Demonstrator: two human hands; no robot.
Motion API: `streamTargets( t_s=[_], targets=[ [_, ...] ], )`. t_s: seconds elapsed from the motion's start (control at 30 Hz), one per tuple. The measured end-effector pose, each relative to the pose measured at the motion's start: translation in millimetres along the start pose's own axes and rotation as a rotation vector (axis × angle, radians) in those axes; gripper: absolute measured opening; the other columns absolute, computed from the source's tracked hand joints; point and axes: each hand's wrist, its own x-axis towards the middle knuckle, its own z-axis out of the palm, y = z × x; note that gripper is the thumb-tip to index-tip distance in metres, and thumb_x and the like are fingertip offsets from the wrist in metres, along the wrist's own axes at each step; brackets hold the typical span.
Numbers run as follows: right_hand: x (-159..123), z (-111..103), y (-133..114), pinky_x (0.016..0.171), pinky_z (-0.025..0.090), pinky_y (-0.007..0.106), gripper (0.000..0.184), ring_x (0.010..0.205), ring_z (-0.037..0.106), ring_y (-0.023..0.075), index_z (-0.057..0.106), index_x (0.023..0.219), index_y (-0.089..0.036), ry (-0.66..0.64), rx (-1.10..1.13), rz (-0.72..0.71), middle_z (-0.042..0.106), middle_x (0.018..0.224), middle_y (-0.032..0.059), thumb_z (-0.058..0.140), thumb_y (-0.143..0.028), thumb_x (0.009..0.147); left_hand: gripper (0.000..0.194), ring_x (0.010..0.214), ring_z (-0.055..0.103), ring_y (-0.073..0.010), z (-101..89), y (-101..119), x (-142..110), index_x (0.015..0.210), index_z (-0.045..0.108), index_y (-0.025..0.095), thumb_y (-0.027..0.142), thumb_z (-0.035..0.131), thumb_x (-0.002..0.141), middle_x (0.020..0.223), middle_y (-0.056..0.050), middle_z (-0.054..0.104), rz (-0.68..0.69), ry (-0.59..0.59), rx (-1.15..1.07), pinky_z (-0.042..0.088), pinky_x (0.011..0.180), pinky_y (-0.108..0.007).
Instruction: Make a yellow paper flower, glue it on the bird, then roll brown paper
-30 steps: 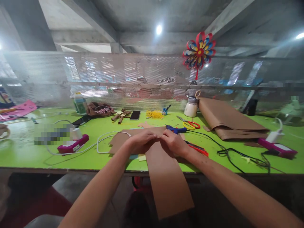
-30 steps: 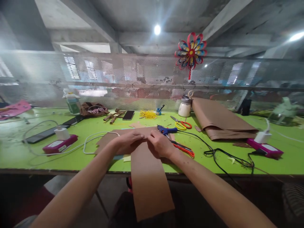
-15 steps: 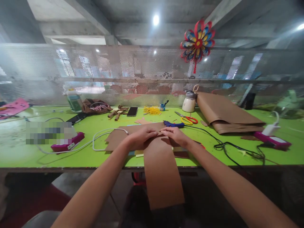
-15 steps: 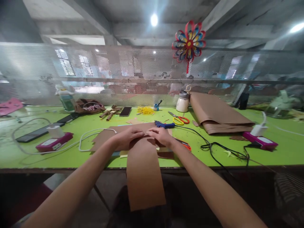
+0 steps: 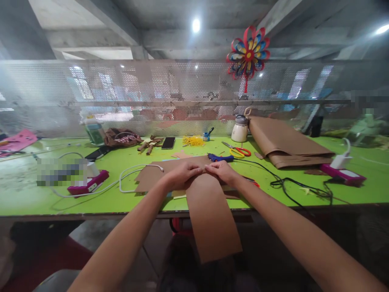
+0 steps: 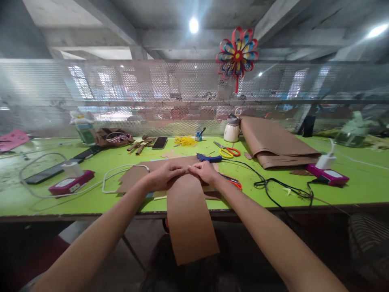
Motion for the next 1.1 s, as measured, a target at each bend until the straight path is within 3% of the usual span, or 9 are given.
streamTargets(
  t_s=[0.37, 0.5, 0.67, 0.87, 1.1],
  targets=[
    [2, -3, 10, 0.044, 0.023, 0.021, 0.044, 0.046, 0.032, 0.0064, 0.054, 0.06, -0.014, -0.026, 0.085, 0.005, 0.044, 0.051, -0.0047, 0.059, -0.056, 0.069, 0.037, 0.067, 0.052, -0.0137, -4.2, -13, 0, 0.096, 0.062, 0.011, 0.043, 0.054, 0.08, 0.081, -0.007, 0.062, -0.137, -0.092, -0.28, 0.04, 0.06, -0.026],
    [2, -5, 7, 0.043, 0.023, 0.021, 0.041, 0.044, 0.033, 0.0067, 0.057, 0.062, -0.014, -0.017, -0.021, -0.031, 0.042, 0.047, -0.0052, 0.056, -0.054, 0.073, 0.038, 0.067, 0.051, -0.0143, -5.6, -13, 1, 0.091, 0.064, 0.009, 0.044, 0.057, 0.077, 0.076, -0.007, 0.061, -0.081, -0.034, -0.162, 0.038, 0.059, -0.025],
    [5, -5, 7, 0.05, 0.033, 0.022, 0.037, 0.055, 0.045, 0.0098, 0.066, 0.074, -0.011, -0.005, -0.124, -0.079, 0.057, 0.062, 0.0003, 0.062, -0.047, 0.07, 0.039, 0.062, 0.046, -0.0117, -3.4, -5, 2, 0.083, 0.065, 0.009, 0.046, 0.054, 0.078, 0.069, -0.003, 0.058, -0.006, -0.025, 0.037, 0.035, 0.056, -0.022],
    [5, -5, 5, 0.042, 0.026, 0.02, 0.036, 0.043, 0.035, 0.0057, 0.061, 0.069, -0.012, -0.036, -0.023, -0.004, 0.046, 0.05, -0.0051, 0.063, -0.049, 0.067, 0.039, 0.063, 0.045, -0.0113, -8.9, -3, 2, 0.086, 0.063, 0.011, 0.047, 0.047, 0.082, 0.072, -0.001, 0.058, 0.082, -0.057, 0.183, 0.033, 0.057, -0.021],
    [5, -8, 6, 0.036, 0.021, 0.019, 0.035, 0.037, 0.03, 0.0042, 0.057, 0.065, -0.014, -0.068, -0.001, 0.017, 0.042, 0.044, -0.0072, 0.064, -0.048, 0.068, 0.04, 0.049, 0.041, -0.0087, -21.4, -13, 6, 0.063, 0.05, 0.014, 0.048, 0.044, 0.083, 0.054, 0.002, 0.046, 0.052, -0.161, 0.267, 0.032, 0.05, -0.021]
  ],
)
